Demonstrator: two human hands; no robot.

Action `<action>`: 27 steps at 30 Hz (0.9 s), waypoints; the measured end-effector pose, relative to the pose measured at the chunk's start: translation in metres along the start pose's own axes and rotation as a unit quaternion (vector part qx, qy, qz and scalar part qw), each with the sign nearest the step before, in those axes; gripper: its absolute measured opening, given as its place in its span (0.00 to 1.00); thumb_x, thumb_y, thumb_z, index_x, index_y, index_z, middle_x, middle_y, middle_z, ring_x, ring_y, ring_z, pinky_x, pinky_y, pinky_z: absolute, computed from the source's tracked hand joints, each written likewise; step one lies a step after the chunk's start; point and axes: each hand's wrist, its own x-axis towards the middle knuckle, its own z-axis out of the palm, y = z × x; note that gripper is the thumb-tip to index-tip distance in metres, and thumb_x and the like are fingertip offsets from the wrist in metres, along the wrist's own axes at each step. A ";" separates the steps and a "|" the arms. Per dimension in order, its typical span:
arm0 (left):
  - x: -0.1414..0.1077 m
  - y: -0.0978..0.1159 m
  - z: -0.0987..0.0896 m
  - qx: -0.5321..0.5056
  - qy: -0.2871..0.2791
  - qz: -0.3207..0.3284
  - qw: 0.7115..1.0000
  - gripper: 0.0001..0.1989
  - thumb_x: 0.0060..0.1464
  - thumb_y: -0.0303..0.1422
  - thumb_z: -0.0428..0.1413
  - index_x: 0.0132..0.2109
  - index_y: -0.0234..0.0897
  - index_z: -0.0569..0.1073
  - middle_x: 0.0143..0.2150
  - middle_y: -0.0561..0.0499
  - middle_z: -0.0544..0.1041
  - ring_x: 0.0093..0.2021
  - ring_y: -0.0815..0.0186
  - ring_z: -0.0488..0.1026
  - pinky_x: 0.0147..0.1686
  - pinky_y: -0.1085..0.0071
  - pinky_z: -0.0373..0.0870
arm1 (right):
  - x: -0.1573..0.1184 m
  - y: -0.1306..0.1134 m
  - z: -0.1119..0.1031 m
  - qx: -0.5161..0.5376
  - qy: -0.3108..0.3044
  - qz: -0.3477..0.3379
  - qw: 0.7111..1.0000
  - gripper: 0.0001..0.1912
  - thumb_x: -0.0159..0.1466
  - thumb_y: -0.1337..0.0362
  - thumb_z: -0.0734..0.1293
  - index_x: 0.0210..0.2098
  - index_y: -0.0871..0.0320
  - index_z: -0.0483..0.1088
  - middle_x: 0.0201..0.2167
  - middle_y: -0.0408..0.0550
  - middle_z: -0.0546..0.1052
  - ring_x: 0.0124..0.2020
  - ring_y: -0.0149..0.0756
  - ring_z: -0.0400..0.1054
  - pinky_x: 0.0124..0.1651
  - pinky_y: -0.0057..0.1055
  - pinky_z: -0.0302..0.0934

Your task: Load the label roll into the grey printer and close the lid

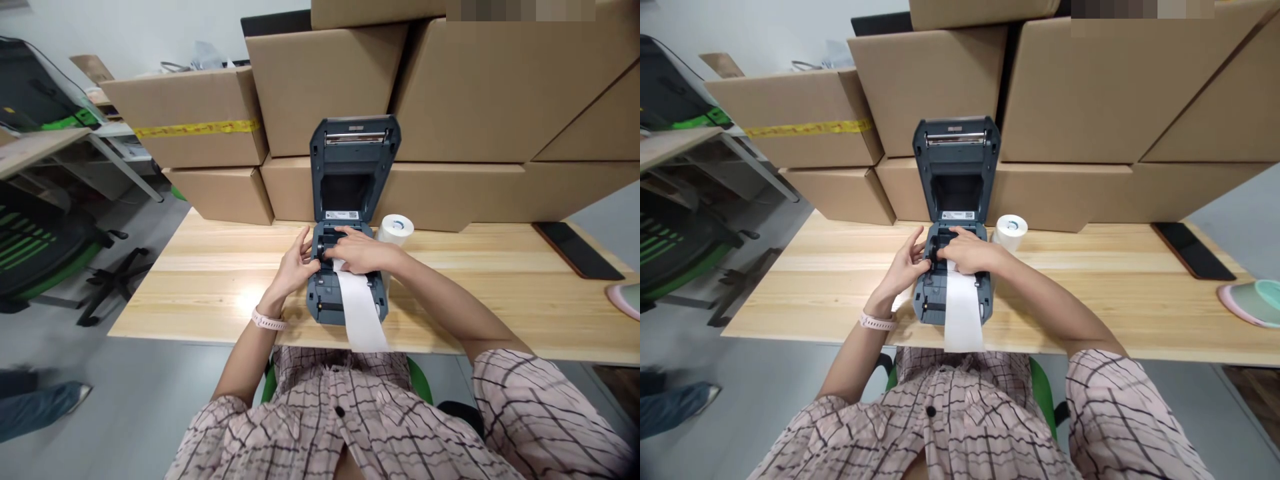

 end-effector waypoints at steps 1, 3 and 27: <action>0.000 -0.001 0.000 0.001 -0.002 0.001 1.000 0.54 0.46 0.28 0.62 0.78 0.38 0.47 0.72 0.30 0.65 0.59 0.53 0.77 0.58 0.57 0.74 | -0.001 0.003 -0.001 0.022 0.005 -0.010 1.000 0.24 0.61 0.74 0.68 0.57 0.59 0.75 0.46 0.55 0.83 0.56 0.48 0.74 0.74 0.52 0.41; 0.000 -0.001 -0.001 0.001 -0.003 0.002 1.000 0.54 0.47 0.28 0.62 0.78 0.38 0.47 0.72 0.31 0.65 0.61 0.52 0.76 0.59 0.56 0.73 | -0.005 0.014 -0.006 0.069 0.014 -0.035 0.997 0.24 0.62 0.70 0.70 0.59 0.60 0.73 0.51 0.56 0.81 0.58 0.48 0.72 0.71 0.51 0.50; -0.001 -0.003 0.002 0.035 -0.005 0.018 0.999 0.51 0.51 0.29 0.60 0.78 0.37 0.47 0.72 0.33 0.67 0.67 0.52 0.71 0.67 0.50 0.65 | -0.161 0.108 0.097 0.521 0.249 0.195 0.793 0.36 0.53 0.52 0.81 0.59 0.48 0.72 0.62 0.53 0.76 0.65 0.53 0.68 0.68 0.54 0.62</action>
